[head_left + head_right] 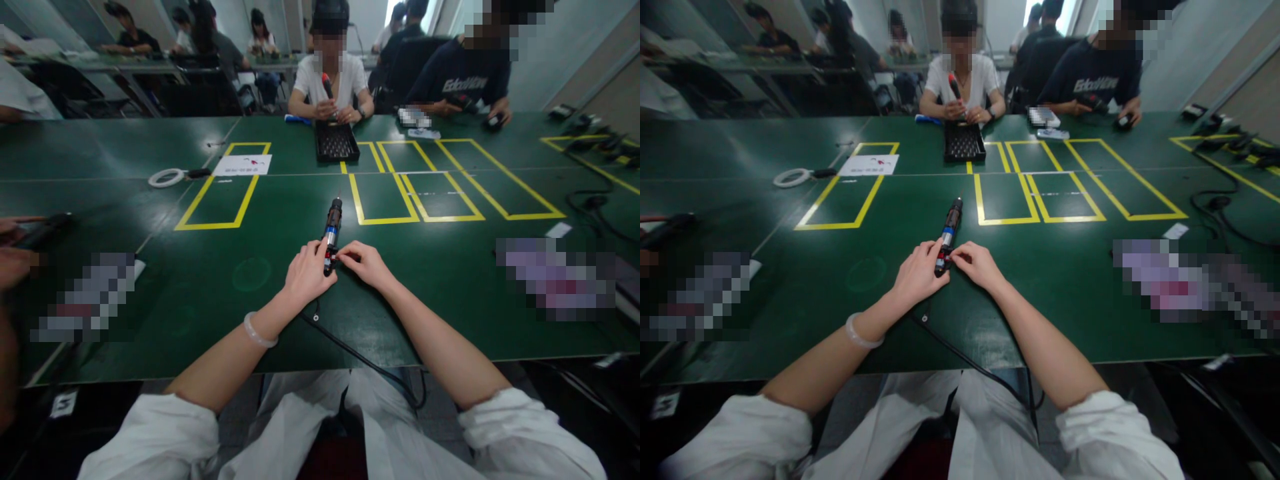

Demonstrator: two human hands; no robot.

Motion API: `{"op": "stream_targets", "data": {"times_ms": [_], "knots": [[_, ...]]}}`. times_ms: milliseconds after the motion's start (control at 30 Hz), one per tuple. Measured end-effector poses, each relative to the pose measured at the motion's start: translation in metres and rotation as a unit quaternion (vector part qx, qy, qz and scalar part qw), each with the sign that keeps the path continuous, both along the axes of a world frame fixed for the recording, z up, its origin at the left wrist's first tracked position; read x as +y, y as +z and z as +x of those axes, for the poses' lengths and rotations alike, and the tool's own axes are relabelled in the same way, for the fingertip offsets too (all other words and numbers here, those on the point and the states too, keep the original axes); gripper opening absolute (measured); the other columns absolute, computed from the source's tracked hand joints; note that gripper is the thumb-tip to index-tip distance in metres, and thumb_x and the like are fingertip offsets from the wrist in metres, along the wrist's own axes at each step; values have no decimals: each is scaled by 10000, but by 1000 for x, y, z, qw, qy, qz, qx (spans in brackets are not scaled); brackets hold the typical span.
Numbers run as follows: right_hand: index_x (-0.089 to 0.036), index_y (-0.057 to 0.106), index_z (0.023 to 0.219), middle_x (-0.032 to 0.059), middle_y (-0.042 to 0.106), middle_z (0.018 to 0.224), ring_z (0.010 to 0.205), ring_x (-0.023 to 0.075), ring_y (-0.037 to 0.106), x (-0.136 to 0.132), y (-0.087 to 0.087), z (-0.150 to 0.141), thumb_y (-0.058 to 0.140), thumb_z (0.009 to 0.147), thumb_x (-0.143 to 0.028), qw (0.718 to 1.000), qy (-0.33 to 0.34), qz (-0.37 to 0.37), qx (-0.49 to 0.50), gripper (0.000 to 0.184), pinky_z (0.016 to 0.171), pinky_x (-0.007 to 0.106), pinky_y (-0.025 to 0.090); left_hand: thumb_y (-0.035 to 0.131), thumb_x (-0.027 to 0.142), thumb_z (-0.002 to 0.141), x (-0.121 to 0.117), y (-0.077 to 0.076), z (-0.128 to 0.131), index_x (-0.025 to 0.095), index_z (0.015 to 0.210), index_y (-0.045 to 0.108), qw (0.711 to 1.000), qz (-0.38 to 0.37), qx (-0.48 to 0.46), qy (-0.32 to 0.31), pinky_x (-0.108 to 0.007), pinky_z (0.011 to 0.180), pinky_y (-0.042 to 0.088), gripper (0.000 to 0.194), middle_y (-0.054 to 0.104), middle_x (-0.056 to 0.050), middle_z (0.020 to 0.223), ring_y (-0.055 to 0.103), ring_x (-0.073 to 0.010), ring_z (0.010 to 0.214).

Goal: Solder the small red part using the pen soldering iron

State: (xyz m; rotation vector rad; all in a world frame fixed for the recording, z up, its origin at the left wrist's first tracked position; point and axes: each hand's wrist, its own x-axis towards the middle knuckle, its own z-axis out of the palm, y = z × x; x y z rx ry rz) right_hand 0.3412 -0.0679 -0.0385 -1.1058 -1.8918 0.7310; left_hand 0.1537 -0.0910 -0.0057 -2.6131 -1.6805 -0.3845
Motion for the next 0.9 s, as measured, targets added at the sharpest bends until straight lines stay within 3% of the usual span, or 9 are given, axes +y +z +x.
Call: {"op": "stream_targets", "data": {"times_ms": [133, 333, 633, 900], "knots": [[-180, 681, 942, 23, 696, 817, 670, 144, 591, -2, 1, -1, 563, 887, -241, 998, -27, -42, 36, 144, 654, 274, 449, 586, 369, 846, -1, -2, 1, 148, 1483, 361, 1000, 4, 2, 10, -378, 912, 475, 711, 510, -157, 1313, 531, -297, 1123], [-187, 635, 923, 25, 704, 826, 682, 152, 627, -3, 0, -3, 551, 866, -233, 994, -36, -59, 78, 111, 677, 289, 491, 538, 540, 904, 3, 0, 6, 149, 1476, 388, 999, 5, 14, 31, -383, 846, 455, 710, 541, -164, 1222, 550, -306, 1049], [-200, 584, 932, 24, 702, 832, 669, 148, 633, -5, 3, -5, 546, 887, -275, 990, -3, -77, 121, 94, 670, 292, 496, 472, 504, 955, 8, 1, 6, 174, 1458, 424, 998, 11, 18, 55, -391, 866, 411, 604, 556, -158, 1173, 541, -311, 1049], [-191, 595, 996, 31, 669, 948, 817, 152, 609, -4, 0, -7, 564, 872, -261, 997, 29, -40, 58, 145, 698, 273, 469, 498, 478, 943, 16, 3, -3, 196, 1476, 413, 998, 0, 36, 60, -395, 887, 416, 609, 550, -155, 1202, 535, -309, 1054]]}}
